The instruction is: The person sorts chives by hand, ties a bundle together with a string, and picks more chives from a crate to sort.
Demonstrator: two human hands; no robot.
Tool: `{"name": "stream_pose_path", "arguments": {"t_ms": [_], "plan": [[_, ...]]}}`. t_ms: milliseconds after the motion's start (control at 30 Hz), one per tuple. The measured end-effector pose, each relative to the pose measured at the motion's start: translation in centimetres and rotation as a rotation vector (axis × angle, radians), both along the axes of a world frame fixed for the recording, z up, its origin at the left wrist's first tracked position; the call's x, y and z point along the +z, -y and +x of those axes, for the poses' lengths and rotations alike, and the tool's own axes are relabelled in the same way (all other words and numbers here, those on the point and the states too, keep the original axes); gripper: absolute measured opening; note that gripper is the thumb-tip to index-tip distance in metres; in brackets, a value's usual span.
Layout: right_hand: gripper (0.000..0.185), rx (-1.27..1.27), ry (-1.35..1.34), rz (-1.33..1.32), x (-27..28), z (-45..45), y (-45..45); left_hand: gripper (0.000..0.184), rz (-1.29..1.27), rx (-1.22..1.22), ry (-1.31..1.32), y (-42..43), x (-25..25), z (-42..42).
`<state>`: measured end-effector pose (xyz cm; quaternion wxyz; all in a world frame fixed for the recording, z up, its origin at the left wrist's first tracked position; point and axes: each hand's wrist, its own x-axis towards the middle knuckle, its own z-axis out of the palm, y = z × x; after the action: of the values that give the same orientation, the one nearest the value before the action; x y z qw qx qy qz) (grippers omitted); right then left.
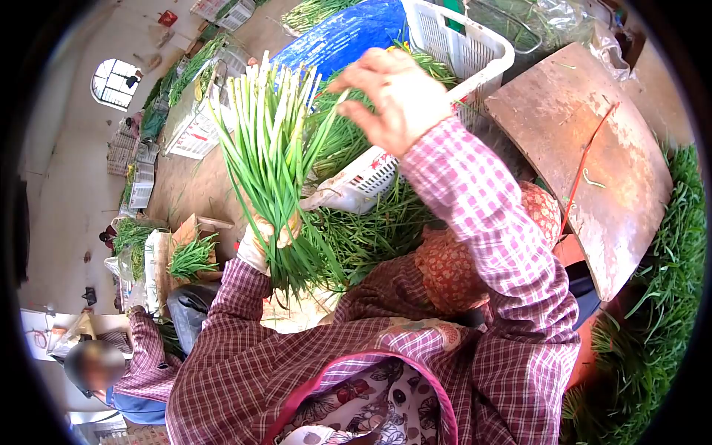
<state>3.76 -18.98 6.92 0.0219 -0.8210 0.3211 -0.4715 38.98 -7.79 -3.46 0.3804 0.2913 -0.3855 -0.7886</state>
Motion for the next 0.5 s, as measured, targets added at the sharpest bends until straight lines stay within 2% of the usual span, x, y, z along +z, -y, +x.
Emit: {"name": "stream_pose_path", "arguments": {"t_ms": [67, 133, 167, 233, 367, 433, 500], "plan": [[0.021, 0.038, -0.008, -0.02, 0.2, 1.3, -0.1, 0.036, -0.059, -0.055, 0.003, 0.3, 0.3, -0.5], [0.026, -0.063, -0.194, -0.035, -0.3, 2.4, 0.2, 0.036, -0.037, -0.101, -0.007, 0.7, 0.5, -0.8], [0.019, -0.119, -0.306, -0.018, -0.5, 2.9, 0.3, 0.037, -0.016, -0.144, -0.017, 0.8, 0.5, -0.9], [0.011, 0.0, -0.486, 0.297, 0.9, 3.2, 0.4, 0.037, -0.017, -0.141, 0.002, 0.6, 0.9, -1.1], [0.009, -0.107, -0.54, 0.142, -0.7, 3.3, 2.0, 0.039, 0.013, -0.062, 0.105, 0.0, 2.2, -1.8], [0.011, -0.353, -0.438, -0.002, -1.8, 2.2, 3.2, 0.039, 0.019, -0.056, 0.119, -0.1, 2.2, -1.8], [0.01, -0.416, -0.417, 0.012, -2.9, -0.2, 5.1, 0.038, 0.01, -0.023, 0.123, -0.3, 1.9, -1.7]]}}
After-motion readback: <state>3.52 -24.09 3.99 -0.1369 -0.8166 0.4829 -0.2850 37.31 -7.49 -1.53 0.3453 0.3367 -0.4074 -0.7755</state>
